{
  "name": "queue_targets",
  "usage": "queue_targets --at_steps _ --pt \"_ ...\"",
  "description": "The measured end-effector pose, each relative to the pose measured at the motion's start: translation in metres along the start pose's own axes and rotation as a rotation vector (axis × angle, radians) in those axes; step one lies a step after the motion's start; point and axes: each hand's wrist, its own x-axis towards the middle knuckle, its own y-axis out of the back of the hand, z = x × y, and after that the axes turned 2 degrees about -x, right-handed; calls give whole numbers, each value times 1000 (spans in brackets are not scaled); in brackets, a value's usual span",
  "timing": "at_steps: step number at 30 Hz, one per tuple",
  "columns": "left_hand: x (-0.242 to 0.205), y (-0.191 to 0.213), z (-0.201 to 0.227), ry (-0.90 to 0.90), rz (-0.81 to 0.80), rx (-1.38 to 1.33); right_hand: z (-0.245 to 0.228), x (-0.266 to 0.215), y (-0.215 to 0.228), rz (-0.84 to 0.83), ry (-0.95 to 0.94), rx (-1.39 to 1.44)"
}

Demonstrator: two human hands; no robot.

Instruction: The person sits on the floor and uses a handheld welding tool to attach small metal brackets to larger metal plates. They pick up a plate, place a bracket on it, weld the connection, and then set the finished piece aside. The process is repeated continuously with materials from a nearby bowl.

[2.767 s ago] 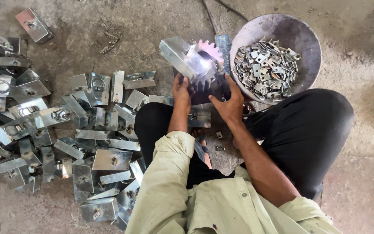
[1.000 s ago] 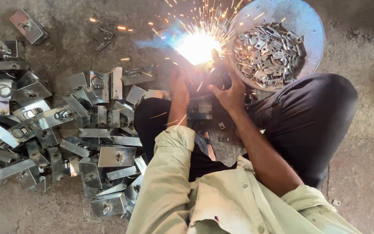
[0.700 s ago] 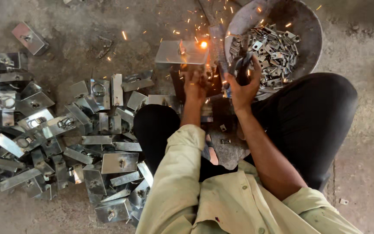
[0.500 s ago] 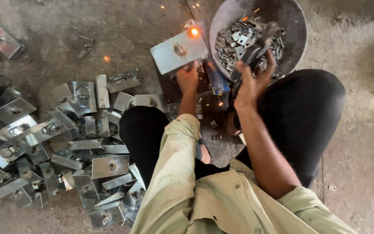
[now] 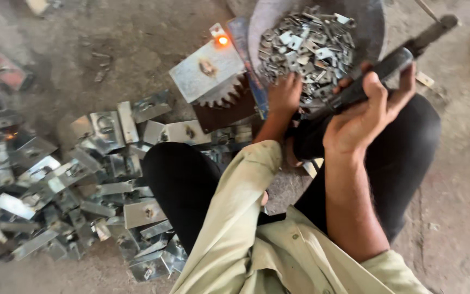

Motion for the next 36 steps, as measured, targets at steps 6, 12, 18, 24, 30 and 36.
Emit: queue_targets --at_steps 6,12,18,24,30,36 --pt "19 -13 -3 -102 -204 -132 3 3 3 -45 -23 43" --pt "16 1 -9 -159 -84 -221 -1 2 -9 -38 -51 -23" --pt "7 31 -18 -150 2 -532 12 -1 -8 -3 -42 -68" --pt "-70 79 -55 262 -27 -928 35 -18 -13 -92 -85 -42" --pt "-146 102 -123 691 -208 -1122 60 -38 -30 -124 -166 -170" --pt "-122 125 -143 745 149 -1617 83 -60 -26 -258 -142 -330"
